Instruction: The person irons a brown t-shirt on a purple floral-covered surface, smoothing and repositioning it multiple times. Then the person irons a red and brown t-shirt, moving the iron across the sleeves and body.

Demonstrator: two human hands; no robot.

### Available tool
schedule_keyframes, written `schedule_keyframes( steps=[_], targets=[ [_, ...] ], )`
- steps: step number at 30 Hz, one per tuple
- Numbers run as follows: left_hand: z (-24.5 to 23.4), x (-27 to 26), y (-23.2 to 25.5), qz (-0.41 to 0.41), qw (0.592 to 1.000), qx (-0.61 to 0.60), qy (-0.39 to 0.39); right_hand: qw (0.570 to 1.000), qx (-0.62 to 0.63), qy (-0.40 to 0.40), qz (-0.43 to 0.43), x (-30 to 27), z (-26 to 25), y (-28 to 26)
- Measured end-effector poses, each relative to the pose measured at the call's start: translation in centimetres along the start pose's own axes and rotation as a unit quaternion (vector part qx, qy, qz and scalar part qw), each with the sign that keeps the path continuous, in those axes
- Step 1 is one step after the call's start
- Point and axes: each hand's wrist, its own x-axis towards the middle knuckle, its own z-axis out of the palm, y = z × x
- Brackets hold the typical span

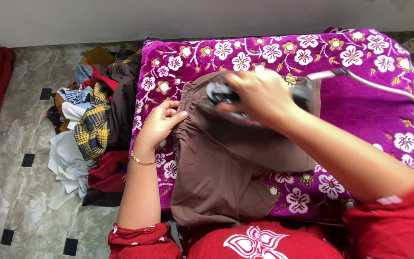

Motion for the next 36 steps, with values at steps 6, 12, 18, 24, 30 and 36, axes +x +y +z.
schedule_keyframes(
  steps=[6, 12, 18, 24, 30, 36],
  targets=[
    [0.0, 0.1, -0.1, 0.001, 0.999, -0.031, -0.007, 0.992, 0.025, -0.12, 0.003, 2.7, -0.3, 0.2],
    [-0.1, 0.0, -0.2, -0.008, 0.999, -0.03, -0.007, 0.971, 0.015, -0.239, 0.025, -4.9, -3.8, 1.4],
    [0.3, 0.2, 0.0, -0.009, 1.0, -0.027, -0.001, 0.997, -0.022, -0.069, -0.027, -9.6, -4.3, 3.4],
    [0.6, 0.4, -0.3, -0.011, 0.999, -0.036, 0.003, 0.998, -0.066, -0.016, -0.011, -4.3, -1.5, 6.3],
    [0.6, 0.8, -0.6, -0.002, 1.0, -0.024, 0.009, 0.998, -0.027, -0.026, 0.05, 5.2, 1.4, 6.6],
    [0.5, 1.0, -0.9, 0.003, 0.999, -0.043, 0.0, 0.988, 0.028, -0.118, 0.095, 3.4, -0.8, 5.4]
  ],
)
